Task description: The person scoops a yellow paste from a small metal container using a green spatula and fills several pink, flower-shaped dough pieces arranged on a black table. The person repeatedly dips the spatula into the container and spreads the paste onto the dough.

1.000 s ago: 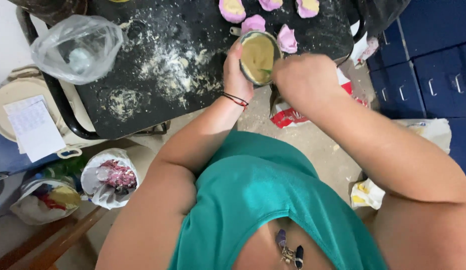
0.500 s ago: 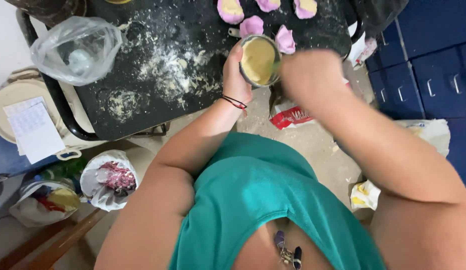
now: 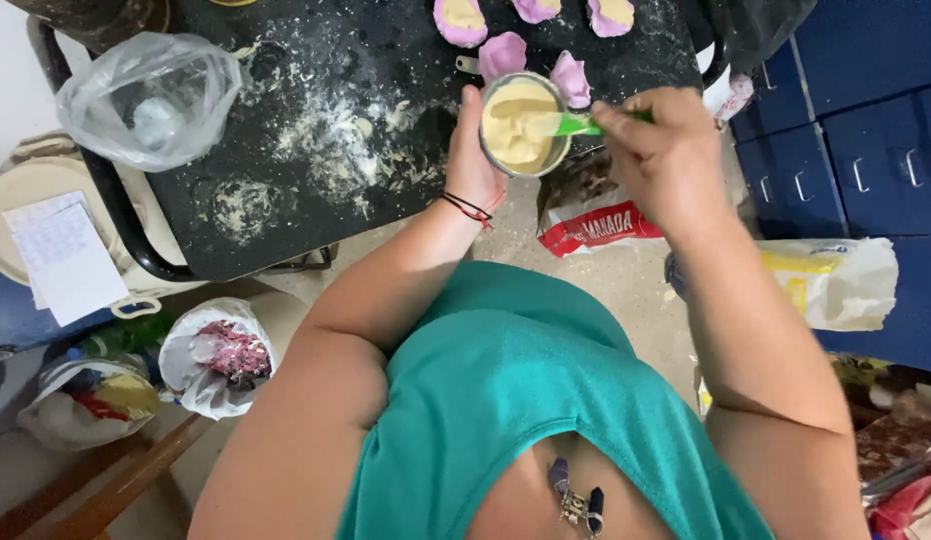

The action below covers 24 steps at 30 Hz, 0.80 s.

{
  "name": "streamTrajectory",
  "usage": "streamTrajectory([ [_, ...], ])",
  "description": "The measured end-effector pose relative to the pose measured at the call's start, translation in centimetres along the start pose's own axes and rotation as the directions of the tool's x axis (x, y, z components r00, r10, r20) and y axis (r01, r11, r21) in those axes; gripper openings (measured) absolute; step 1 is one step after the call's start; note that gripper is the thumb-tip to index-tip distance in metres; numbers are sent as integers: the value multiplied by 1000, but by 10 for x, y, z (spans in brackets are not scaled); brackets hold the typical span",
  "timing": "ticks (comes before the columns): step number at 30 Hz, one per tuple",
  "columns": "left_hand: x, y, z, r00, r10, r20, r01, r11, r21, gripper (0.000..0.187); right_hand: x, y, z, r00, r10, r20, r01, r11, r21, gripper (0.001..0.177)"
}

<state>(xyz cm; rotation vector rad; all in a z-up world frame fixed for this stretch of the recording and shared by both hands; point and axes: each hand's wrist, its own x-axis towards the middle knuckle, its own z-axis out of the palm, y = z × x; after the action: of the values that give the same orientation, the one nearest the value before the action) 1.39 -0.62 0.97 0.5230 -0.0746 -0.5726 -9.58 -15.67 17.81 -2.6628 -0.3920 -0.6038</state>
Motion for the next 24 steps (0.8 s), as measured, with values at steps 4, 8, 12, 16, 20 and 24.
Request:
streamTrajectory([
  [4,4,1,13,988,-157,2,156,982,-111,72,-36,19,31,995,57,-82,-59,998,-18,35],
  [8,8,15,13,963,-162,-213,151,986,-69,70,-79,53,37,989,-22,-149,3,992,-127,51],
  [12,13,14,8,946,-145,-291,126,989,-83,69,-108,75,12,994,58,-90,-73,983,-167,66],
  [16,18,-3,10,971,-125,-205,119,992,-44,66,-60,43,4,956,288,54,-290,956,39,31],
  [20,23,-6,21,984,-70,-163,65,997,-35,58,-29,42,25,516,687,512,-854,460,244,34],
  [24,21,14,23,968,-41,-249,50,998,29,65,-39,60,21,351,711,609,-914,400,60,32],
])
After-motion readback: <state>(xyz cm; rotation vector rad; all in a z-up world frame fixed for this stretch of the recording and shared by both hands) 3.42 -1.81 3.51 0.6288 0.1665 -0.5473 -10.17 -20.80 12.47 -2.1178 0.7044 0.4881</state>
